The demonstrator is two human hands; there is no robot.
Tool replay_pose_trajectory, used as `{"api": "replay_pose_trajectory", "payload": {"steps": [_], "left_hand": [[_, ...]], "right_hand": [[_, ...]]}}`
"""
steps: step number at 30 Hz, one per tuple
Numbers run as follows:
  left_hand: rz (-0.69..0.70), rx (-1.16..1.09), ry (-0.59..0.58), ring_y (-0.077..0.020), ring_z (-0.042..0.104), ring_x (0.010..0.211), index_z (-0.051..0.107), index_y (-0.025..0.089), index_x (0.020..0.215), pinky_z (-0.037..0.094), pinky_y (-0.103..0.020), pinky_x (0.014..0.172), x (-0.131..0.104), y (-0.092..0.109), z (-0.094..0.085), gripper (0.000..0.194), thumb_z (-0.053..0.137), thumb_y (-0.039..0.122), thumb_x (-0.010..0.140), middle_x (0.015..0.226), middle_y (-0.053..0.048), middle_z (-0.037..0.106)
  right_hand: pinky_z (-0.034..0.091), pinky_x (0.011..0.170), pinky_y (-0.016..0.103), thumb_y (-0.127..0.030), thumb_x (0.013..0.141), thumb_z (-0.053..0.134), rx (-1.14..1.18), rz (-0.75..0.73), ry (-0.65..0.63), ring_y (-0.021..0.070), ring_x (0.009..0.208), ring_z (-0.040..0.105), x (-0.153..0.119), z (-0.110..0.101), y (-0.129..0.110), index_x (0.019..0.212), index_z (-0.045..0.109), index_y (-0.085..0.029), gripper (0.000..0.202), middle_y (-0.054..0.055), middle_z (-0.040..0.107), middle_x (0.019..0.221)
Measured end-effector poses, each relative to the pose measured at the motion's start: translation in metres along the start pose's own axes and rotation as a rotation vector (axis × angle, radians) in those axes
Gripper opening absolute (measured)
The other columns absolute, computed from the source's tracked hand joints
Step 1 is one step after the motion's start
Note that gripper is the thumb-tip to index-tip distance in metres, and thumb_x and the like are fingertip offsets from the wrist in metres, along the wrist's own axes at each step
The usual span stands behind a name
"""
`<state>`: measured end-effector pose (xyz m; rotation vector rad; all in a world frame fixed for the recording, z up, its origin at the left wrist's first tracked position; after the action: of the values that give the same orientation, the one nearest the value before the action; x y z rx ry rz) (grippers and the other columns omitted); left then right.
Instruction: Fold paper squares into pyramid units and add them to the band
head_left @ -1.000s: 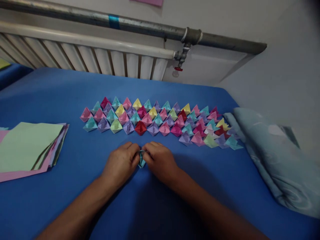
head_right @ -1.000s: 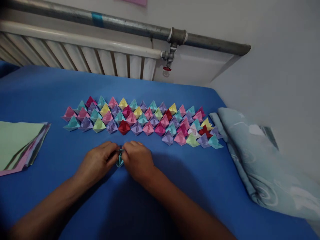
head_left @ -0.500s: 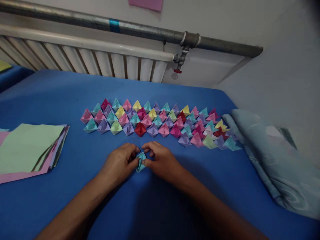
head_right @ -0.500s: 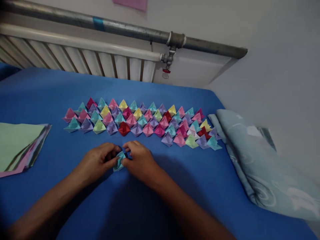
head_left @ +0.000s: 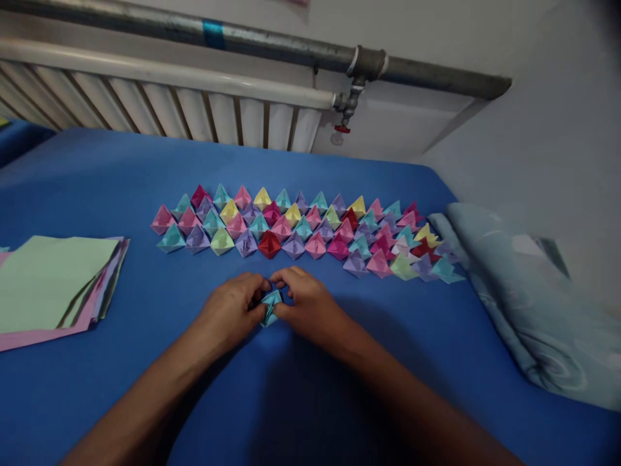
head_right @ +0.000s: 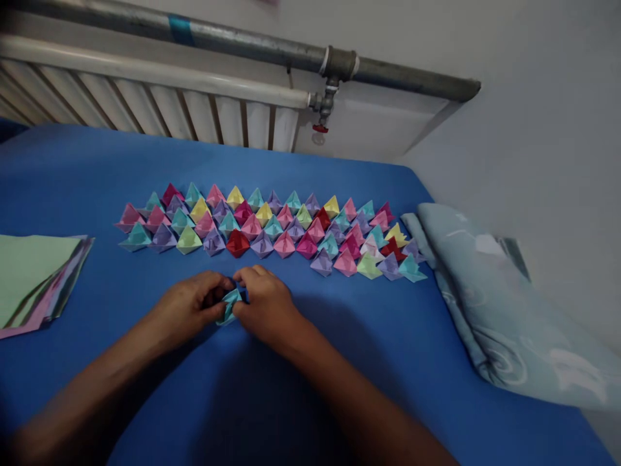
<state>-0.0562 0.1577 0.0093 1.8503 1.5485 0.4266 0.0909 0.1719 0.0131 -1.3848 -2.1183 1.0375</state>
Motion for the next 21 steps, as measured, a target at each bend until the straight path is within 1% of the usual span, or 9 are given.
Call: {"api": "replay_pose_trajectory", "payload": {"steps": [3, 7, 11, 14, 18, 21], "left_hand": [[-0.009, -0.005, -0.023, -0.0123, 0.049, 0.059, 0.063, 0.021, 0.091, 0.038, -0.024, 0.054, 0.0004, -0.0005, 0.0001, 0.019, 0.059, 0.018, 0.073, 0.068, 0.004, 0.054], [0.015, -0.034, -0.01, -0.0124, 0.05, 0.059, 0.063, 0.021, 0.091, 0.038, -0.024, 0.056, 0.0014, -0.0021, -0.0003, 0.019, 0.059, 0.02, 0.073, 0.069, 0.004, 0.055], [0.017, 0.009, -0.005, -0.0124, 0.05, 0.06, 0.062, 0.021, 0.088, 0.038, -0.024, 0.056, 0.0019, -0.001, 0.0002, 0.016, 0.059, 0.02, 0.072, 0.068, 0.004, 0.054], [0.004, 0.003, -0.01, -0.0122, 0.049, 0.059, 0.062, 0.021, 0.088, 0.038, -0.023, 0.054, 0.0014, -0.0012, 0.0001, 0.018, 0.058, 0.02, 0.071, 0.067, 0.004, 0.054], [0.027, -0.088, -0.013, -0.0119, 0.05, 0.059, 0.063, 0.021, 0.092, 0.041, -0.024, 0.055, -0.0004, -0.0025, -0.0022, 0.021, 0.059, 0.026, 0.072, 0.071, 0.003, 0.055], [0.043, -0.125, 0.001, -0.0122, 0.051, 0.059, 0.063, 0.021, 0.093, 0.042, -0.024, 0.056, -0.0021, -0.0028, -0.0033, 0.022, 0.058, 0.031, 0.075, 0.073, 0.002, 0.057]], "right_hand": [[0.042, 0.075, 0.028, 0.0, 0.066, 0.062, 0.014, 0.003, 0.008, 0.0153, 0.082, 0.054, 0.0013, 0.0006, 0.0024, 0.095, 0.062, -0.019, 0.035, 0.001, 0.06, 0.093], [0.042, 0.073, 0.027, -0.001, 0.066, 0.06, 0.039, 0.015, 0.01, 0.0145, 0.082, 0.055, 0.0027, 0.0019, 0.0055, 0.095, 0.061, -0.02, 0.035, 0.0, 0.059, 0.093], [0.041, 0.074, 0.027, 0.001, 0.066, 0.056, -0.002, -0.018, 0.041, 0.0148, 0.083, 0.054, 0.0015, 0.0029, 0.0034, 0.093, 0.06, -0.021, 0.035, 0.0, 0.06, 0.092], [0.042, 0.074, 0.027, 0.0, 0.067, 0.058, -0.011, -0.033, 0.049, 0.0148, 0.081, 0.054, -0.0001, 0.0021, 0.0024, 0.093, 0.061, -0.021, 0.034, 0.0, 0.06, 0.09], [0.043, 0.071, 0.025, -0.001, 0.065, 0.062, 0.097, -0.028, 0.041, 0.0128, 0.077, 0.053, -0.0024, -0.0014, 0.0059, 0.093, 0.061, -0.021, 0.034, -0.002, 0.058, 0.087], [0.043, 0.067, 0.022, 0.0, 0.066, 0.061, 0.154, -0.046, 0.065, 0.0111, 0.073, 0.052, -0.0046, -0.0042, 0.0087, 0.091, 0.062, -0.02, 0.033, -0.003, 0.057, 0.085]]}}
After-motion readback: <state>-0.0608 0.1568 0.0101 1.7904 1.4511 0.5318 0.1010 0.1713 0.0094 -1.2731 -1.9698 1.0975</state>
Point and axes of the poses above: each hand's wrist, its own x-axis towards the middle knuckle, its own z-axis out of the palm, y = z × x, the point moved 3 cm from there along x, towards the middle knuckle
